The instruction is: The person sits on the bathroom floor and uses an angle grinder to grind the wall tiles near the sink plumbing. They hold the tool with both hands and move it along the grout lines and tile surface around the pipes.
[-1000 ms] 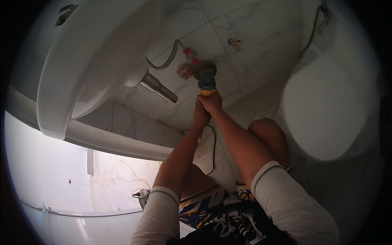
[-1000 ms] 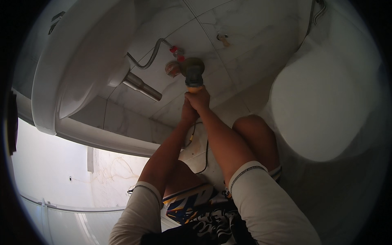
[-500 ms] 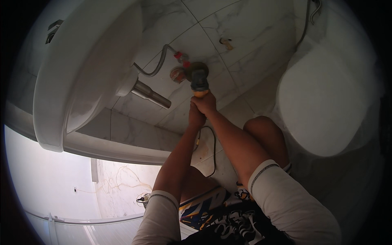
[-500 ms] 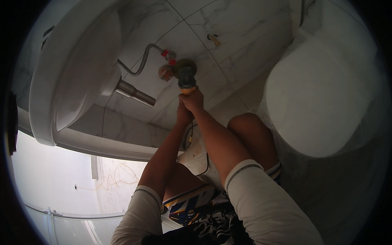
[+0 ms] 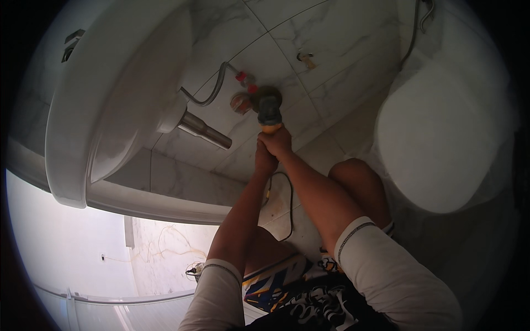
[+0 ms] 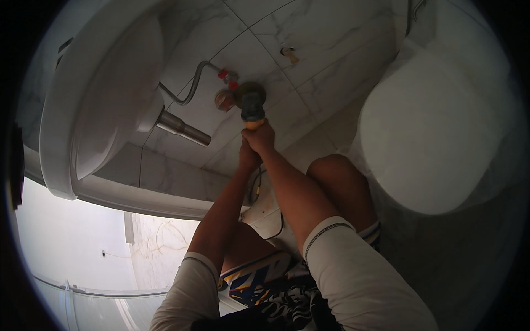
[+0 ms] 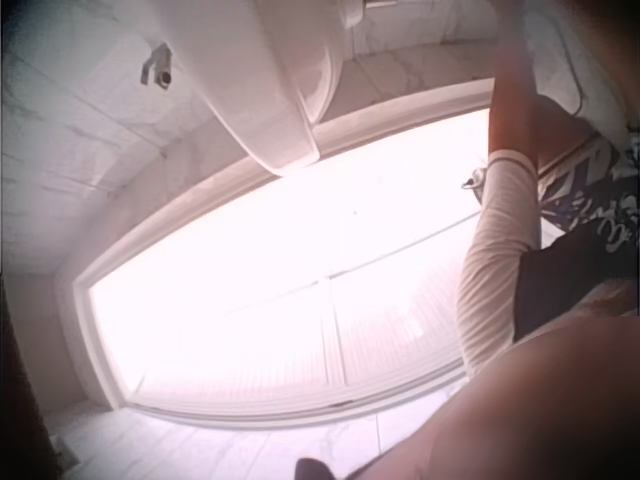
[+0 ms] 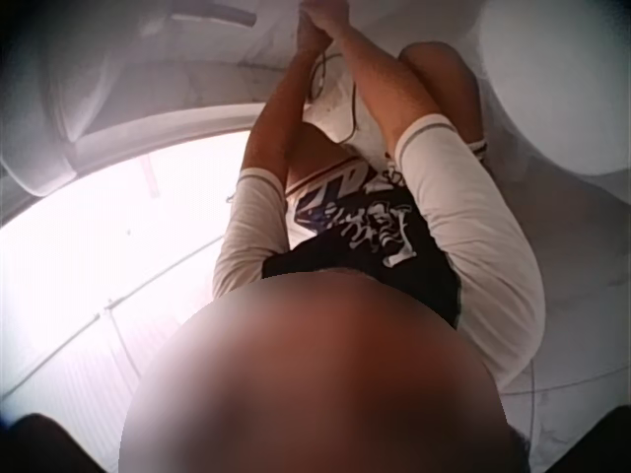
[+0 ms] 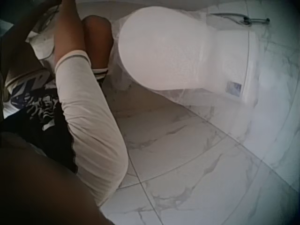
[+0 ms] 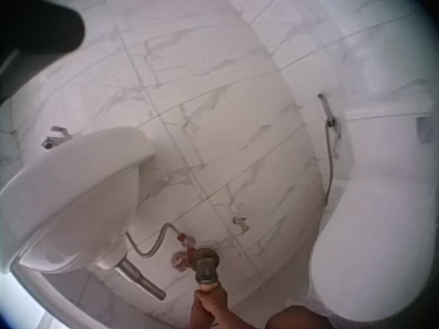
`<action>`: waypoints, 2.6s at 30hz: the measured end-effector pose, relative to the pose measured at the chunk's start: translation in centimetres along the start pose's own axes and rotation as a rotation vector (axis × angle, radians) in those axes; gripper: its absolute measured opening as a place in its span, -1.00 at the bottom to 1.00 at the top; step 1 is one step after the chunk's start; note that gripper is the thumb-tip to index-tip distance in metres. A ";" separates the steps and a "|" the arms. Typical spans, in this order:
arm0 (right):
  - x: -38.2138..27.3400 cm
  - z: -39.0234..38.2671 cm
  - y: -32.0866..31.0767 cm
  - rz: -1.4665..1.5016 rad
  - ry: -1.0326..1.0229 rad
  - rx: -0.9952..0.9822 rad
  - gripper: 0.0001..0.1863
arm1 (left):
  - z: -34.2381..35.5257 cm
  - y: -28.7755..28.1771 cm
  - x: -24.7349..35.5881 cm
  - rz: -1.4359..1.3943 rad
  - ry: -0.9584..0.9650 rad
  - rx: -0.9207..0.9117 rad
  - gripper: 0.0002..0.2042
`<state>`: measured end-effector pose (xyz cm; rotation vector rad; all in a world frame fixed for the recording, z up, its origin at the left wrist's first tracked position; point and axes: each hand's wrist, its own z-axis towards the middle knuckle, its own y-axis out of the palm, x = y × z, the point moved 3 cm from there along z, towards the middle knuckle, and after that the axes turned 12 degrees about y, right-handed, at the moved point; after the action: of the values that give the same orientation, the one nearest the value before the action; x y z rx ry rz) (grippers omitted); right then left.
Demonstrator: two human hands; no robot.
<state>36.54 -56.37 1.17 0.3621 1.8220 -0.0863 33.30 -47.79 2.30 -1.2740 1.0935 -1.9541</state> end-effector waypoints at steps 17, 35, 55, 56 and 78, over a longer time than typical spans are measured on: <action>0.0 -0.2 -0.2 -0.034 -0.011 0.004 -0.30 | 0.1 0.6 -0.7 -0.023 0.096 0.043 -0.39; 0.2 -0.2 -0.3 -0.053 -0.041 0.018 -0.29 | 0.1 1.1 -1.6 0.001 0.011 0.021 -0.24; 0.1 -0.4 -0.3 -0.070 -0.067 -0.006 -0.28 | -0.1 1.0 -1.5 0.043 -0.008 0.032 -0.32; 0.1 -0.4 -0.3 -0.073 -0.050 -0.007 -0.28 | -0.2 1.0 -1.4 0.047 -0.017 0.024 -0.32; 0.9 0.1 0.4 -0.022 -0.066 -0.040 -0.30 | -0.6 0.5 -1.0 0.063 -0.032 0.076 -0.42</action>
<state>36.50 -55.85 0.37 0.3073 1.7607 -0.0762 33.16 -47.03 1.27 -1.2119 1.0216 -1.9040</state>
